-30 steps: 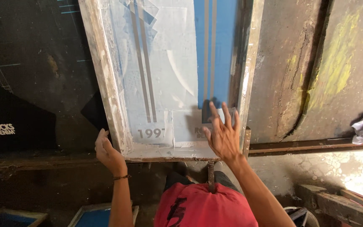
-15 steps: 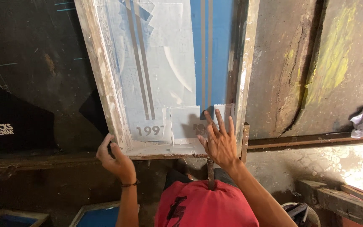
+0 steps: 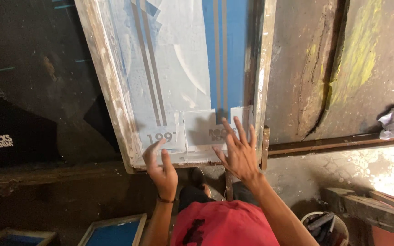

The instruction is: The person applies strips of clear tape to the edges of a blue screen frame, smoothing them down with their fingers. They then use a white cloth to wipe the surface of the screen.

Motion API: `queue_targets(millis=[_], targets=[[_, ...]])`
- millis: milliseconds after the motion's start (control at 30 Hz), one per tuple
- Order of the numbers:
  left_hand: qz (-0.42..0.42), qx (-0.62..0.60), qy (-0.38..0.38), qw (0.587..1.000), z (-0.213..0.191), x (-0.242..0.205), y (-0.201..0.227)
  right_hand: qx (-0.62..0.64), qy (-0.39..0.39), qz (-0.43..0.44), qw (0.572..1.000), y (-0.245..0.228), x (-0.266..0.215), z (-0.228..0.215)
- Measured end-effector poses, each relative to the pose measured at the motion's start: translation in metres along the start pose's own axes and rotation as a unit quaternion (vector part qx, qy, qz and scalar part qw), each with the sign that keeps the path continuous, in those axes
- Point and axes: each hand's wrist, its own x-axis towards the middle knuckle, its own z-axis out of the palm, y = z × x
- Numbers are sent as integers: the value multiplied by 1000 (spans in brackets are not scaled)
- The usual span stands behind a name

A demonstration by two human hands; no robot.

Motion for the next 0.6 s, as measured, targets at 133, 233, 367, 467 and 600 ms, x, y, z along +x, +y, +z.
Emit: queue_targets(millis=[133,233,367,467,600], targets=[[3,14,-33,999,10,-10,6,36,100,67,992,24,-13,-19],[24,2,-46,999,25,-17,21,65,161,144,974,55,-28,-42],[83,31,-80,993,61,-28,55,119,196,239,944,118,-46,-58],[96,4,-81,992,115,-48,75,92,210,321,919,193,-75,-44],[100,-92,-127,983,205,-82,120,57,228,392,889,304,-120,-30]])
